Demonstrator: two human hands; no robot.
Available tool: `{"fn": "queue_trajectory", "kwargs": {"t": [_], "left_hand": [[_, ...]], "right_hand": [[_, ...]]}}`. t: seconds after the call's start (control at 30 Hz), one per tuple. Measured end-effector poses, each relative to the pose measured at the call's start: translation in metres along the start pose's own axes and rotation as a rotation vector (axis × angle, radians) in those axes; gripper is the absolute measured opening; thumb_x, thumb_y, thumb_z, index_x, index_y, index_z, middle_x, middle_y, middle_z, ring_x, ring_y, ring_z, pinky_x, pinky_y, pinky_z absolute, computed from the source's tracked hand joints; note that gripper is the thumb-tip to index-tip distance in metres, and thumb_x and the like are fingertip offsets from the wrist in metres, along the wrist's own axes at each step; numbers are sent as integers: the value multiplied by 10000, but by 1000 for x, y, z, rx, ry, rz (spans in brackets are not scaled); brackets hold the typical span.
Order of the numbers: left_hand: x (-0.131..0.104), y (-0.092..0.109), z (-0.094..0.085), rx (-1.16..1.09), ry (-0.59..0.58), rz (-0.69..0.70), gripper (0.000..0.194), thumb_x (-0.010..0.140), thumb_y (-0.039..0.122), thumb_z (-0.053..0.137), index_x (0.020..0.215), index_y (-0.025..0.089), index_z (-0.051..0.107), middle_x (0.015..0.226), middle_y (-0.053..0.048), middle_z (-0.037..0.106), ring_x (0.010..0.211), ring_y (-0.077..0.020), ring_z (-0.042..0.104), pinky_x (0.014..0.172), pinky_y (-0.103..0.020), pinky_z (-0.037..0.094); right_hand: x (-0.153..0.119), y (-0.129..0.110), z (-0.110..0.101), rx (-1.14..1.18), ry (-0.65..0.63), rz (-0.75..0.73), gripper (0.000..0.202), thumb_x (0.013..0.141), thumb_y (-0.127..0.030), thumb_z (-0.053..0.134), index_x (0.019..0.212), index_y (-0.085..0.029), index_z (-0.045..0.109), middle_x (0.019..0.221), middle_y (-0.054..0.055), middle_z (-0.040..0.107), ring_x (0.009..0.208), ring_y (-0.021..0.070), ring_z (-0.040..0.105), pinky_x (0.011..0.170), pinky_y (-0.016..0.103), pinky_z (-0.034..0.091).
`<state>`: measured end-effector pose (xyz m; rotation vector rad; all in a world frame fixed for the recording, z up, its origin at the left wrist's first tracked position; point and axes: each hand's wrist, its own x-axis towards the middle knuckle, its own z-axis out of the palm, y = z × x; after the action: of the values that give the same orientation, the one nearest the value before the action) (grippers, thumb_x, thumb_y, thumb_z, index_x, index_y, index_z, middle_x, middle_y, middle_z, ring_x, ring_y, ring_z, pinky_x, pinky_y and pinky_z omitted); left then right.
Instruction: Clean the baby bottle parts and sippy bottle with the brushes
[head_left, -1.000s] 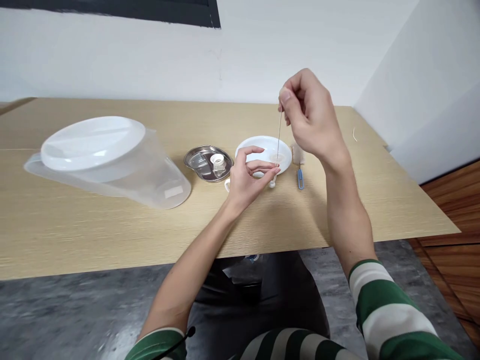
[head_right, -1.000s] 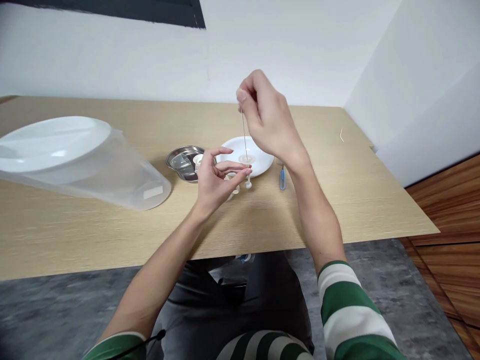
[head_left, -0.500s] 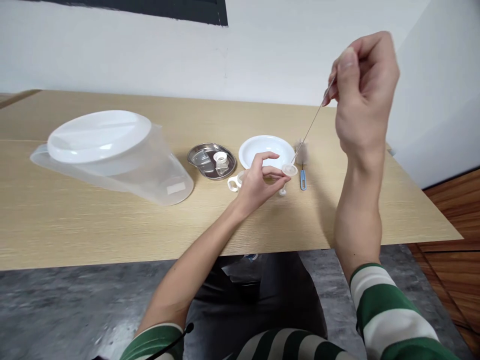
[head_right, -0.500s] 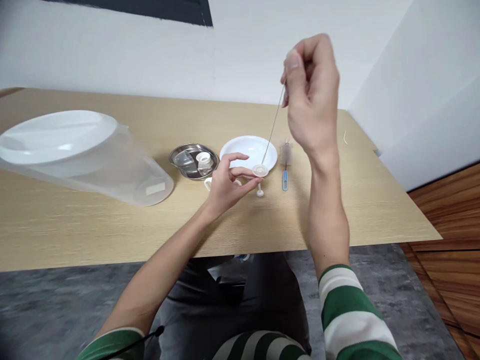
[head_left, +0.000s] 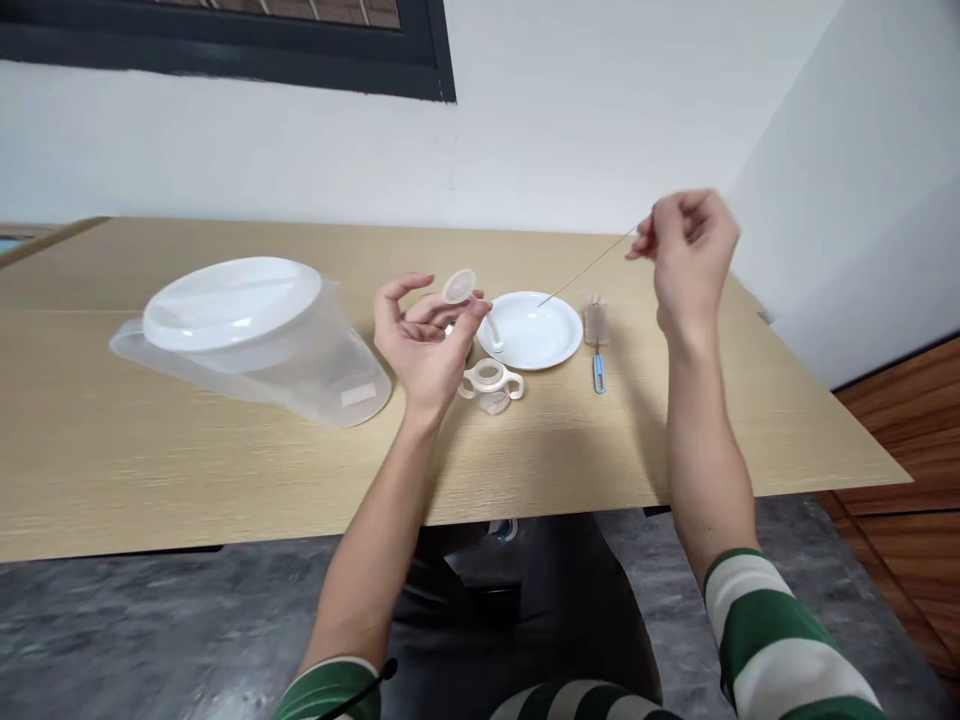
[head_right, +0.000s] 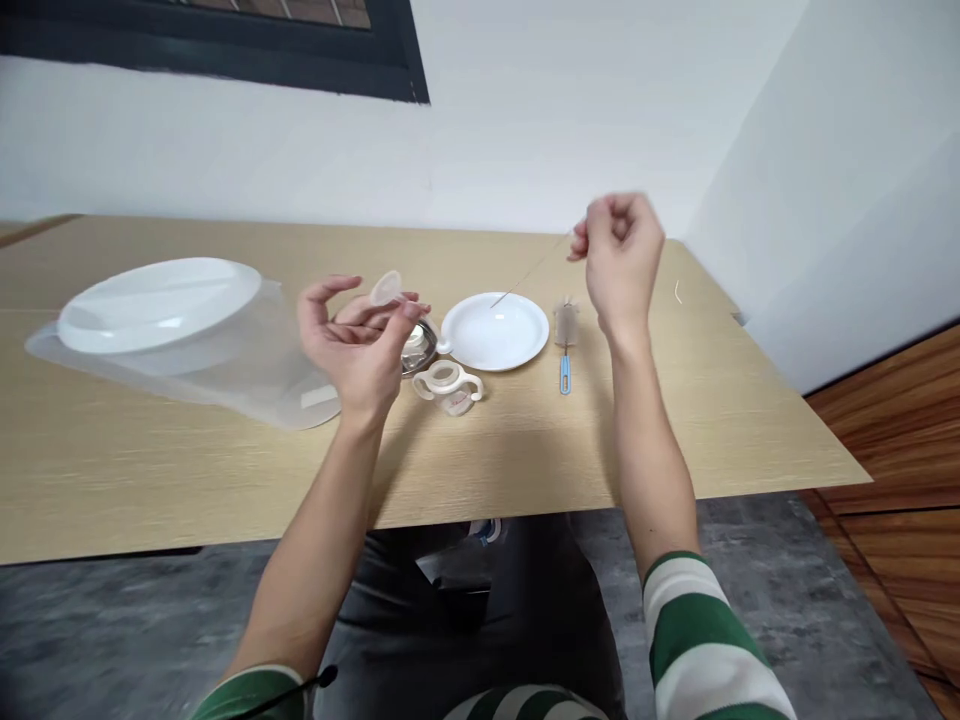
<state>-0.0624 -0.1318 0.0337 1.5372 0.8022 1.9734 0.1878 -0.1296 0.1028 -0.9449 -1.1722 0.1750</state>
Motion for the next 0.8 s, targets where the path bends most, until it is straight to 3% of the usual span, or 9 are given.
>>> {"fn": "queue_trajectory", "kwargs": {"t": [0.2,0.33,0.5,0.63,0.8], "left_hand": [[16,-20,-12,74,76,40,517,789,427,858,1116,254,497,923,-17,784,889,-205,790,821,-353,642],[24,-35,-21,210,126,67,450,758,328,875,1046,235,542,862,17,762,739,-127,731,723,-265,590],[27,-47,-28,203,57,-78,363,830,268,790,1087,242,535,994,5,743,604,-86,693,557,-207,548],[31,-54,-36,265,24,-111,419,884,217,703,1236,258,480,1008,-1,705,740,-126,757,671,-228,592],[37,-74,-50,452,-96,-70,503,895,156,602,1364,237,437,1041,-41,702,908,-164,765,832,-287,588]], "right_hand": [[-46,77,2,34,38,424,149,877,-325,656,827,-228,554,696,-25,645,610,113,622,632,278,576],[-62,107,3,2,35,475,69,871,-259,616,833,-222,572,690,-25,654,616,114,626,641,268,571],[-70,122,-2,-230,-15,464,125,851,-333,629,843,-211,653,744,8,695,647,143,641,690,302,557],[-76,123,-5,-370,-32,426,160,855,-351,626,846,-205,689,836,53,751,739,174,684,773,323,543],[-80,120,-6,-430,-51,438,120,866,-301,618,824,-205,676,791,53,741,717,182,674,779,335,536]]}}
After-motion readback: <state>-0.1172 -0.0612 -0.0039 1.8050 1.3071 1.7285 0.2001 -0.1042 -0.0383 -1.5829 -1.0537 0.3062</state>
